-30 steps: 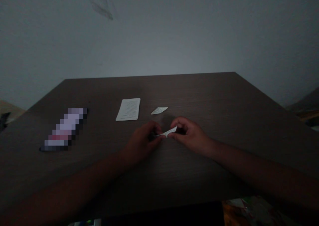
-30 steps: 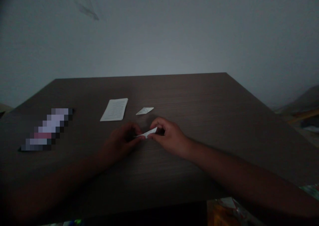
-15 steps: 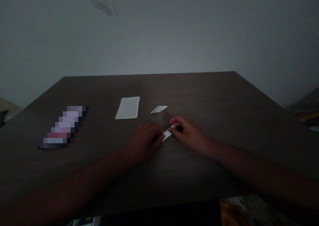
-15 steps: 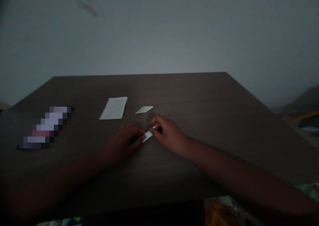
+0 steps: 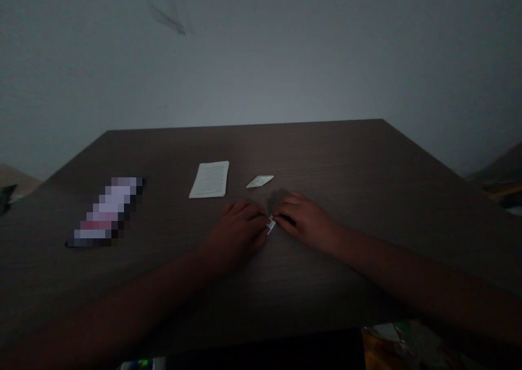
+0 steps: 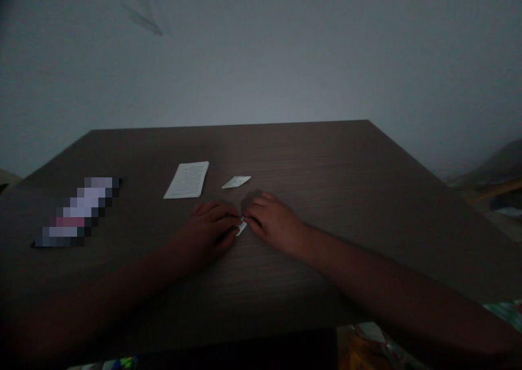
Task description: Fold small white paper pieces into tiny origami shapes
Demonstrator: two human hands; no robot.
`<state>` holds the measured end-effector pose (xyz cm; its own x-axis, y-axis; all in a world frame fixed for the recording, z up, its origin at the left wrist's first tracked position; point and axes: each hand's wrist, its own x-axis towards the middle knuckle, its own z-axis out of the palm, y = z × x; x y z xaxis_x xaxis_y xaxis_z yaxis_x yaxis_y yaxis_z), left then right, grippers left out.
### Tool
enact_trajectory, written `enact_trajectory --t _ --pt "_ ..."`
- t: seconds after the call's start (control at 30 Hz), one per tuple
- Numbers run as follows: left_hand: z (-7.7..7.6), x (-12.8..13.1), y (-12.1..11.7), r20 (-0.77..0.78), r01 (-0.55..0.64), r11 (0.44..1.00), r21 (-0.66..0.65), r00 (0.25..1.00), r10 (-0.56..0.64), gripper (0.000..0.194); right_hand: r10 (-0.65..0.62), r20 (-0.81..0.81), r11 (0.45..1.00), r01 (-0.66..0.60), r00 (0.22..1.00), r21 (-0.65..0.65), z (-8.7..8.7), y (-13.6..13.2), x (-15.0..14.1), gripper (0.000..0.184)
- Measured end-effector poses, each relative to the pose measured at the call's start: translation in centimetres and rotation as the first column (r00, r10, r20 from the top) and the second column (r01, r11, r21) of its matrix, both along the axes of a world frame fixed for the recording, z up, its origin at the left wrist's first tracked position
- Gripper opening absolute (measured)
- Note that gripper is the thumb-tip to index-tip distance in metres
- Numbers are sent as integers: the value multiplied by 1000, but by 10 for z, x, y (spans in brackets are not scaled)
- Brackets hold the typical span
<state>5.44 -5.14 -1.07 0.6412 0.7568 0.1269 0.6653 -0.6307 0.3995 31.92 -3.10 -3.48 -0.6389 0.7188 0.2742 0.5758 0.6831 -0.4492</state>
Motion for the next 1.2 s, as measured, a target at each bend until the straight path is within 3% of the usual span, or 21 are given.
enact_trajectory --t 0.23,0.4,0.7,0.83,1.03,1.2 --pt "-2 -4 1 -28 -50 999 17 998 50 21 94 103 992 -102 990 76 11 -17 3 34" --pt "-10 -15 12 59 -46 998 -45 997 48 22 60 212 995 -75 975 64 16 -21 5 41" --pt "0 -29 23 6 0 985 -170 1000 1 33 41 348 994 -74 936 83 18 -40 6 60" --pt "3 -31 25 34 28 978 -205 999 -22 36 26 404 989 -83 915 124 16 -47 2 62" --pt "7 -29 25 53 23 979 -201 999 -12 34 -54 475 954 -96 878 285 6 -58 -10 58" --pt "2 -25 26 46 -4 985 -175 999 12 23 -21 443 972 -84 896 217 8 -52 -6 60"
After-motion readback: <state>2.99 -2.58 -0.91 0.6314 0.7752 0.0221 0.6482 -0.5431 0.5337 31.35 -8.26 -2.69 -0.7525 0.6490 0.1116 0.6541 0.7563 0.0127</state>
